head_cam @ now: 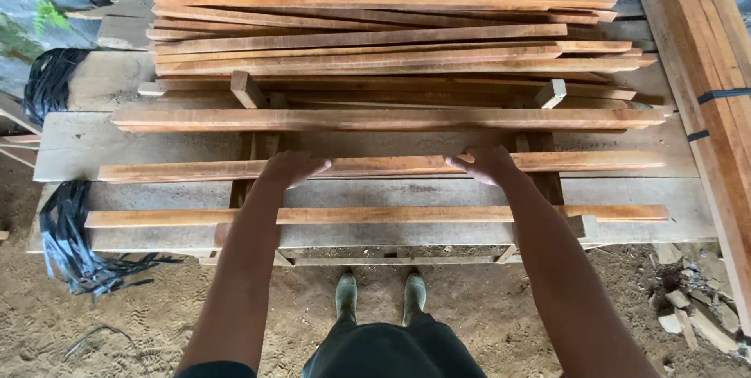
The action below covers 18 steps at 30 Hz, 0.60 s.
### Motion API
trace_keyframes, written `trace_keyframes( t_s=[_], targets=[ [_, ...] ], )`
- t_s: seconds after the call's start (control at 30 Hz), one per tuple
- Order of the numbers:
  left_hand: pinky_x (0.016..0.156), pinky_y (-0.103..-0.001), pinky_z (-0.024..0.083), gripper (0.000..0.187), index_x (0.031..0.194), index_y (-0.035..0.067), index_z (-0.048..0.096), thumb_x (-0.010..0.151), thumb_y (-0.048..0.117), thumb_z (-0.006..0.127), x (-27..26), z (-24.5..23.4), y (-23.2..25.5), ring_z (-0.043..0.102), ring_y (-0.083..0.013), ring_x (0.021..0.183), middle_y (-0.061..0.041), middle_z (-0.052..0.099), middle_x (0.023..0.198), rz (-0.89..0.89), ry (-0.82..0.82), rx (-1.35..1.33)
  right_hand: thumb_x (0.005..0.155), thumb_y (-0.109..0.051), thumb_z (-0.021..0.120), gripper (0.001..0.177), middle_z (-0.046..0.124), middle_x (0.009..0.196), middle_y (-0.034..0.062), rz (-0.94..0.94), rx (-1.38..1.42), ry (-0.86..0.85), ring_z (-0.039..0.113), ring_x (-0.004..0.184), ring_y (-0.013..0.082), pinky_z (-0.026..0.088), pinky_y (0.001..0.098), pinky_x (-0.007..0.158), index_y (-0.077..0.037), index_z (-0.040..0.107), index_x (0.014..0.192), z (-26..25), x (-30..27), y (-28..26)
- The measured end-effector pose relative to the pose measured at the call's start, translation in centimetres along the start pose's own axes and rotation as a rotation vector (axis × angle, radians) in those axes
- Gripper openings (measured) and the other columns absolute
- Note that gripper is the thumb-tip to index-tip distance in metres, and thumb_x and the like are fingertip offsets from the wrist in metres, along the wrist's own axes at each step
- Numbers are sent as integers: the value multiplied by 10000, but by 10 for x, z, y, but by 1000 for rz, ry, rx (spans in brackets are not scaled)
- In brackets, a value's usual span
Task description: Sorting and organizing thin wooden strips on a workbench in a workshop setting.
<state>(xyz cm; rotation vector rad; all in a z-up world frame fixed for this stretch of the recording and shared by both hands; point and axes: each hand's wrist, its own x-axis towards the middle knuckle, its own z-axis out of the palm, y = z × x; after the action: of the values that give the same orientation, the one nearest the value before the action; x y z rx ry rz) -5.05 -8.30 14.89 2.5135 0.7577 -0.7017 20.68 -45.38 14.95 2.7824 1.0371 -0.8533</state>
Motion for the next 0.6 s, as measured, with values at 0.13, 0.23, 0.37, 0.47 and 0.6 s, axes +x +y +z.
trace_keyframes(
  t_s=[0.13, 0.23, 0.37, 0.47, 0.6],
  targets=[
    [1036, -529, 500, 882, 1256, 160, 743, 744, 794, 405, -23, 0, 9, 644, -392, 1250, -136, 724, 1287, -16, 4, -60, 936, -891, 263, 880, 660, 1431, 131, 23, 5, -20, 582, 1371, 340, 401, 476, 1152, -238, 657, 1375, 11, -8, 4],
    [1065, -545, 480, 789, 1291, 169, 724, 779, 701, 444, -38, 3, 9, 613, -415, 1286, -165, 698, 1335, -3, -14, -97, 968, -860, 274, 859, 635, 1464, 139, 29, 19, -31, 552, 1407, 330, 369, 486, 1174, -215, 628, 1412, 18, -21, 2],
    [1002, -502, 494, 724, 1123, 186, 760, 822, 750, 420, -24, 29, -15, 669, -385, 1185, -142, 740, 1195, 39, -18, -57, 971, -801, 333, 768, 644, 1451, 147, 39, 44, -40, 567, 1384, 364, 368, 481, 1176, -234, 644, 1385, 22, -45, -5],
    [988, -501, 497, 713, 1110, 184, 754, 831, 751, 424, -28, 33, -12, 668, -386, 1181, -160, 733, 1185, 54, -11, -25, 982, -772, 347, 731, 656, 1431, 150, 52, 45, -34, 574, 1376, 360, 376, 467, 1175, -230, 657, 1362, 24, -62, -10],
    [1045, -491, 487, 843, 1275, 246, 709, 799, 856, 372, -18, 57, -22, 616, -397, 1287, -201, 671, 1334, 27, -23, 54, 956, -838, 344, 755, 677, 1395, 136, 73, 37, -15, 584, 1368, 328, 367, 450, 1180, -282, 658, 1359, 42, -59, -3]
  ],
)
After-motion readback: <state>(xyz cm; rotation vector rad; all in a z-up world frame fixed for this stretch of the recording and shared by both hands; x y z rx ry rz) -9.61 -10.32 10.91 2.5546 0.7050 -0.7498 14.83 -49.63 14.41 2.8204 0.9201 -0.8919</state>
